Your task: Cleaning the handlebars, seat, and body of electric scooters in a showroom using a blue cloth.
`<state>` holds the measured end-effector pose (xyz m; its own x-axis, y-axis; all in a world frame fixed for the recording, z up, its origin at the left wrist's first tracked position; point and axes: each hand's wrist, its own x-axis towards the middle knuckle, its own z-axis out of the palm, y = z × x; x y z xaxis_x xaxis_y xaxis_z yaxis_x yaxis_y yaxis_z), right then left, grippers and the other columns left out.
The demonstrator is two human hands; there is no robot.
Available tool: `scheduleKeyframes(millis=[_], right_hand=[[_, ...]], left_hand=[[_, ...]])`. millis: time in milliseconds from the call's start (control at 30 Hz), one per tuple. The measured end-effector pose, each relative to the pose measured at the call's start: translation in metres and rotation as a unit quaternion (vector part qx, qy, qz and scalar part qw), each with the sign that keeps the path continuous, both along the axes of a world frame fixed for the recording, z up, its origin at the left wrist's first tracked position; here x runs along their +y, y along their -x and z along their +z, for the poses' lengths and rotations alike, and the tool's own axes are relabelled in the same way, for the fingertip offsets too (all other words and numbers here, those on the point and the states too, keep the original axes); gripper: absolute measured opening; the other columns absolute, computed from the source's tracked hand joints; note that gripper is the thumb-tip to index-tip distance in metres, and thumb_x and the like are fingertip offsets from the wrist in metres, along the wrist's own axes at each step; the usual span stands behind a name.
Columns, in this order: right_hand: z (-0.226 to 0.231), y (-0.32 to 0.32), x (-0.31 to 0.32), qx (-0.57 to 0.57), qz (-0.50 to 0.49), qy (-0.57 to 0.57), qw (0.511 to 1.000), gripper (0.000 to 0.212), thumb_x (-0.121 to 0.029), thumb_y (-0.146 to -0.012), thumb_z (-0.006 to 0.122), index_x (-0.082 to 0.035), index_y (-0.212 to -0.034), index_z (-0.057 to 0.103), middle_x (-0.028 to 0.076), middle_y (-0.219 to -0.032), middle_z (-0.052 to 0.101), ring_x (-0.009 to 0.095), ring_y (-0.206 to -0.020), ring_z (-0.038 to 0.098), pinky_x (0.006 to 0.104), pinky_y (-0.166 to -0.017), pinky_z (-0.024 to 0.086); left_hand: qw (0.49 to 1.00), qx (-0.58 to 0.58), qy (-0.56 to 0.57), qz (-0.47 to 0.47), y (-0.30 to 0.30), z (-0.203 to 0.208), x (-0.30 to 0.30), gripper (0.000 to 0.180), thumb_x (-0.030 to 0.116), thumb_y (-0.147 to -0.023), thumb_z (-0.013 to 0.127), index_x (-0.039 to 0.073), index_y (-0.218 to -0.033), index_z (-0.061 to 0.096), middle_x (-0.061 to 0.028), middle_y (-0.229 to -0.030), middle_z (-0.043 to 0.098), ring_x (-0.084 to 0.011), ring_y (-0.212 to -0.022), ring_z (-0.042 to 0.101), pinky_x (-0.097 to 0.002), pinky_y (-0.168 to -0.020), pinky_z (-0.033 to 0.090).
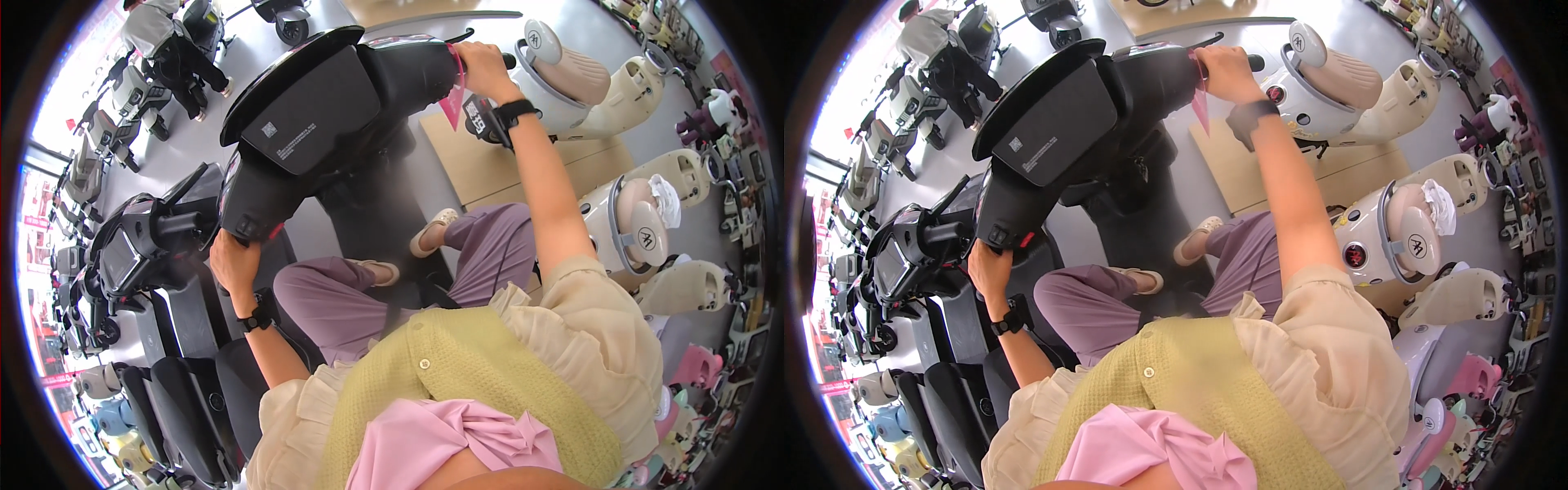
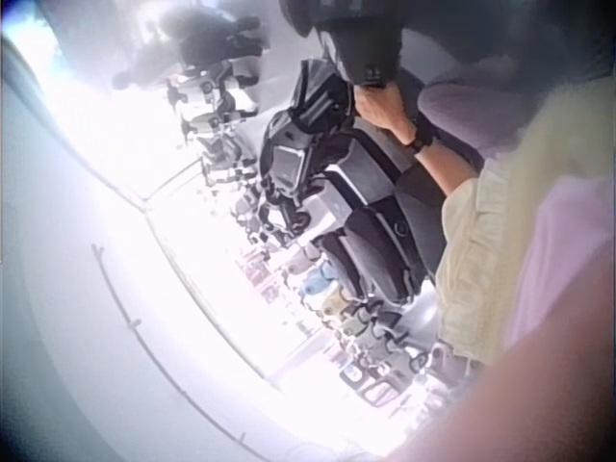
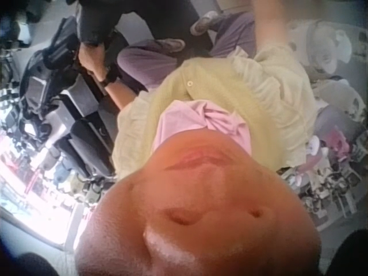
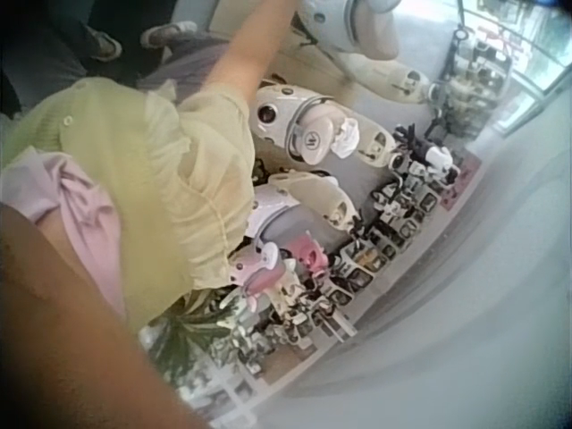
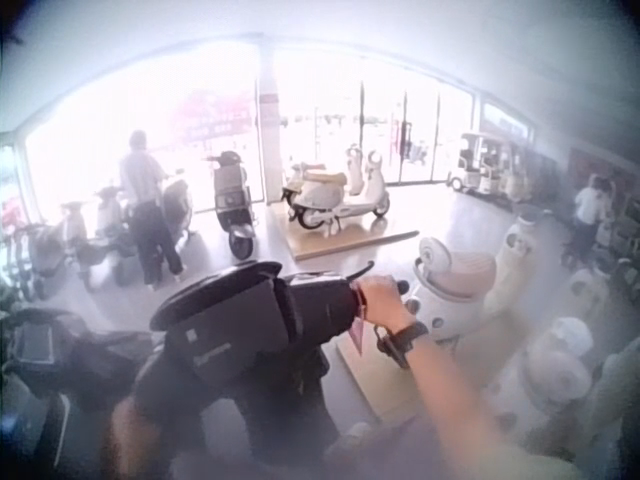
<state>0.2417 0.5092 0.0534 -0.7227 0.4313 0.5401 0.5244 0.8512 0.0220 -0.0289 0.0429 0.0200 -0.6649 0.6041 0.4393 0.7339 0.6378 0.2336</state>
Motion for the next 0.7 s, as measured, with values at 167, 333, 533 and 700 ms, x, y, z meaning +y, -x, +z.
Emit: scheduleKeyframes(millis=[167,333,533,700], right_hand=[[-0.021,0.0,-0.014,0.192,0.058,-0.085,0.976,0.026,-0.02,-0.078,0.067,-0.014,-0.103,0.063,0.003,-0.095,0.063,0.025,-0.099,0.057,0.0409,-0.093,0.036],[-0.03,0.008,-0.021,0.25,0.033,-0.118,0.961,0.026,-0.019,-0.078,0.065,-0.012,-0.103,0.062,0.003,-0.101,0.061,0.025,-0.103,0.056,0.0438,-0.096,0.035],[-0.029,0.012,-0.031,0.246,-0.014,-0.156,0.956,0.021,-0.019,-0.081,0.064,-0.013,-0.101,0.061,0.003,-0.099,0.062,0.025,-0.101,0.057,0.0428,-0.096,0.036],[-0.015,-0.001,-0.012,0.085,-0.015,-0.075,0.993,0.021,-0.02,-0.083,0.062,-0.013,-0.103,0.062,0.006,-0.095,0.066,0.028,-0.095,0.063,0.0424,-0.087,0.04]], left_hand=[[0.999,0.04,0.016,-0.002,0.0,-0.003,-0.002,0.031,0.017,-0.07,0.066,0.004,-0.097,0.059,-0.0151,-0.092,0.065,-0.0357,-0.095,0.061,-0.0434,-0.084,0.046],[0.991,0.137,0.001,0.01,-0.005,-0.01,0.0,0.033,0.015,-0.07,0.065,0.003,-0.101,0.059,-0.0121,-0.1,0.064,-0.0315,-0.102,0.06,-0.0408,-0.088,0.045],[0.976,0.203,-0.045,0.063,-0.015,-0.02,0.005,0.035,0.016,-0.071,0.066,0.004,-0.103,0.059,-0.0111,-0.103,0.065,-0.0306,-0.103,0.06,-0.0408,-0.088,0.045],[0.995,0.015,0.018,0.094,-0.009,-0.013,0.003,0.039,0.021,-0.073,0.071,0.008,-0.109,0.062,-0.0135,-0.1,0.068,-0.0358,-0.098,0.063,-0.0452,-0.082,0.049]])
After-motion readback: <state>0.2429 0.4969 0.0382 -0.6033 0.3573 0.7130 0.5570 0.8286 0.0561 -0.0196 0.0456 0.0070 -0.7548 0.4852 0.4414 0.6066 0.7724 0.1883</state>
